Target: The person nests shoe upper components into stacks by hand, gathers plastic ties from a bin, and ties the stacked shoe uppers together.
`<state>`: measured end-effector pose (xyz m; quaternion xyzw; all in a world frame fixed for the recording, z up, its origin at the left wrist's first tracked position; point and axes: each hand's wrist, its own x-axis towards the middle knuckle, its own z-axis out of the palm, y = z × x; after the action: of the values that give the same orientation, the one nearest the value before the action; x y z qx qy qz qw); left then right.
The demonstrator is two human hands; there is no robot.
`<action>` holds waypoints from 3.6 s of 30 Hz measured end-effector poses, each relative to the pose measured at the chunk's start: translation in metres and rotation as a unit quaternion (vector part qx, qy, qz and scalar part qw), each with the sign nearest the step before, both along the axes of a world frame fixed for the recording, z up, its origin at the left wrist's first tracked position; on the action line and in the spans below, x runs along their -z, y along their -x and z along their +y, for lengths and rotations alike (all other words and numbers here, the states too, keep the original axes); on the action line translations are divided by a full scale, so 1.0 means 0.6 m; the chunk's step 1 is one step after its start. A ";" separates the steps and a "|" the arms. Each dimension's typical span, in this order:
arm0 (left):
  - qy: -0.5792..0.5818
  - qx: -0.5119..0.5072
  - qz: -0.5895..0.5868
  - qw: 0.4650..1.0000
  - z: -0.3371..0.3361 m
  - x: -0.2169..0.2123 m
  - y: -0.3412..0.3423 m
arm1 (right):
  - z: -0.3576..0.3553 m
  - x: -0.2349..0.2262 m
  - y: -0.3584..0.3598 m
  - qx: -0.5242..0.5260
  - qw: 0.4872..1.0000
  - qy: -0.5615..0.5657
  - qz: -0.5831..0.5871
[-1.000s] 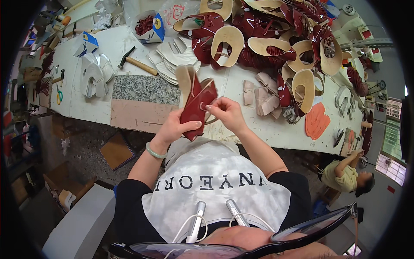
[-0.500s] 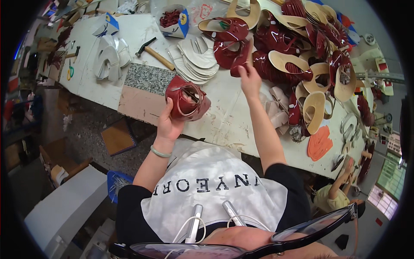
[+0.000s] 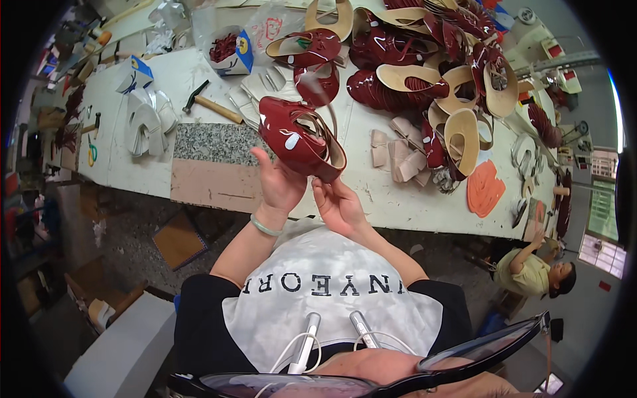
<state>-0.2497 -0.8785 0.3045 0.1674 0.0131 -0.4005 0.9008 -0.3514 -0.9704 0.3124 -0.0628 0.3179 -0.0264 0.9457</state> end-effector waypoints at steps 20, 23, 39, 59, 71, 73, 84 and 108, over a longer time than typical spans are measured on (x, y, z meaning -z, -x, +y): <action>-0.340 0.305 -0.286 0.842 0.012 -0.033 0.004 | -0.132 -0.041 0.031 -0.273 0.780 0.562 -0.048; -0.330 0.327 -0.300 0.833 -0.011 -0.042 0.010 | -0.138 -0.028 0.038 -0.253 0.755 0.605 -0.036; -0.174 0.134 -0.034 0.975 -0.061 0.015 0.049 | -0.508 0.082 0.188 -0.090 0.306 0.835 0.448; -0.092 0.162 -0.093 0.978 -0.091 0.004 0.061 | -0.147 0.039 0.137 0.043 0.955 0.293 0.015; -0.081 0.178 0.075 0.978 -0.037 0.023 0.030 | -0.222 -0.043 0.122 -0.079 0.847 0.526 -0.003; -0.082 0.174 0.074 0.978 -0.038 0.027 0.029 | -0.191 -0.037 0.122 -0.134 0.908 0.397 -0.025; -0.122 0.180 0.013 0.976 -0.078 -0.002 0.047 | -0.125 0.011 0.097 -0.042 0.935 0.352 0.019; -0.105 0.053 0.066 0.991 -0.109 0.064 0.053 | -0.196 -0.033 0.123 0.066 0.950 0.274 -0.137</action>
<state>-0.2812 -0.9438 0.2659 0.2343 0.1054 -0.4543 0.8530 -0.4255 -1.0877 0.3320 -0.2943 0.1697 -0.1832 0.9225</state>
